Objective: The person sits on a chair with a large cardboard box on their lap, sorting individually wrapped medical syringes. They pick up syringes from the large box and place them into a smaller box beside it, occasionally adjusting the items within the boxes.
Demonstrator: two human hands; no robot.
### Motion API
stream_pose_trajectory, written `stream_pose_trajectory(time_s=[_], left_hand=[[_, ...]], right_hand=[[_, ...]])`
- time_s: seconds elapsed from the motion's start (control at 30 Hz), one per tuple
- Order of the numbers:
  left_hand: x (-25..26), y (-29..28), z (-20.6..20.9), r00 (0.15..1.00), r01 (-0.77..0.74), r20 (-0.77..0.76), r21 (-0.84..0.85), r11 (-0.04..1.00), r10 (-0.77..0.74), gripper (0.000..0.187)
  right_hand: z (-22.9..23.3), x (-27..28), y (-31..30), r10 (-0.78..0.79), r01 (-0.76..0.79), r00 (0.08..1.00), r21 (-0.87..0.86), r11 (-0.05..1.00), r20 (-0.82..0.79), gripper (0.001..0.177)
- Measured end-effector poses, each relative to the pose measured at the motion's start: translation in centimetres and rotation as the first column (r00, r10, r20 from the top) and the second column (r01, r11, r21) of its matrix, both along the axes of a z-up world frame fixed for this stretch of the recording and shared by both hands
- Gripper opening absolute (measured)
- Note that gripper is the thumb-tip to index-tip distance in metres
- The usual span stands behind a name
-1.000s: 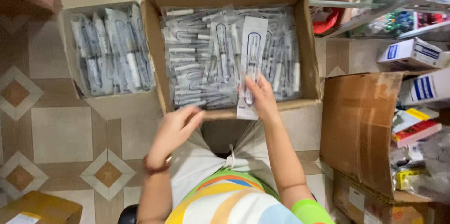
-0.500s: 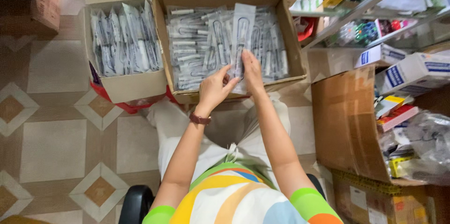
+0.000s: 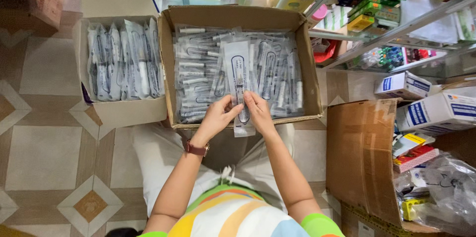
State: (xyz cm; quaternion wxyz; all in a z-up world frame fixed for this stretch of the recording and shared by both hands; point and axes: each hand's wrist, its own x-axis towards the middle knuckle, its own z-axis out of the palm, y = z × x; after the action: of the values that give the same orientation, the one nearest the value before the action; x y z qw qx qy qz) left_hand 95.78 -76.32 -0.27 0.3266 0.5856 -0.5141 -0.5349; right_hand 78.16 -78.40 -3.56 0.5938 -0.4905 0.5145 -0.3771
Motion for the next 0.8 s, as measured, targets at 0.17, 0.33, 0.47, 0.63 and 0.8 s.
stream_pose_trajectory(time_s=[0.17,0.33,0.47,0.63,0.8], left_hand=[[-0.2,0.1,1.1,0.998,-0.032,0.054,-0.027,0.999,0.033,0.03],[-0.6,0.8,2.3,0.996,-0.036,0.078,-0.112,0.993,0.045,0.032],[-0.5,0.9,2.2,0.98,-0.034,0.188,-0.133,0.991,0.059,0.032],[1.2,1.1,2.2,0.967,-0.23,0.053,-0.24,0.943,0.249,0.032],[5.7,1.2,3.4,0.917,-0.396,-0.005,-0.16,0.904,0.4,0.027]], right_hand=[[1.6,0.1,-0.2,0.048,-0.048,0.998,0.018,0.999,0.035,0.041],[1.1,0.1,0.0,0.024,-0.025,0.998,0.005,1.0,0.061,0.042],[0.5,0.8,0.1,-0.022,0.023,1.0,0.03,0.999,-0.021,0.044],[1.1,2.8,0.6,0.036,-0.034,0.997,-0.044,0.998,0.062,0.051],[3.3,4.5,0.7,0.105,-0.099,0.993,-0.121,0.988,0.045,0.051]])
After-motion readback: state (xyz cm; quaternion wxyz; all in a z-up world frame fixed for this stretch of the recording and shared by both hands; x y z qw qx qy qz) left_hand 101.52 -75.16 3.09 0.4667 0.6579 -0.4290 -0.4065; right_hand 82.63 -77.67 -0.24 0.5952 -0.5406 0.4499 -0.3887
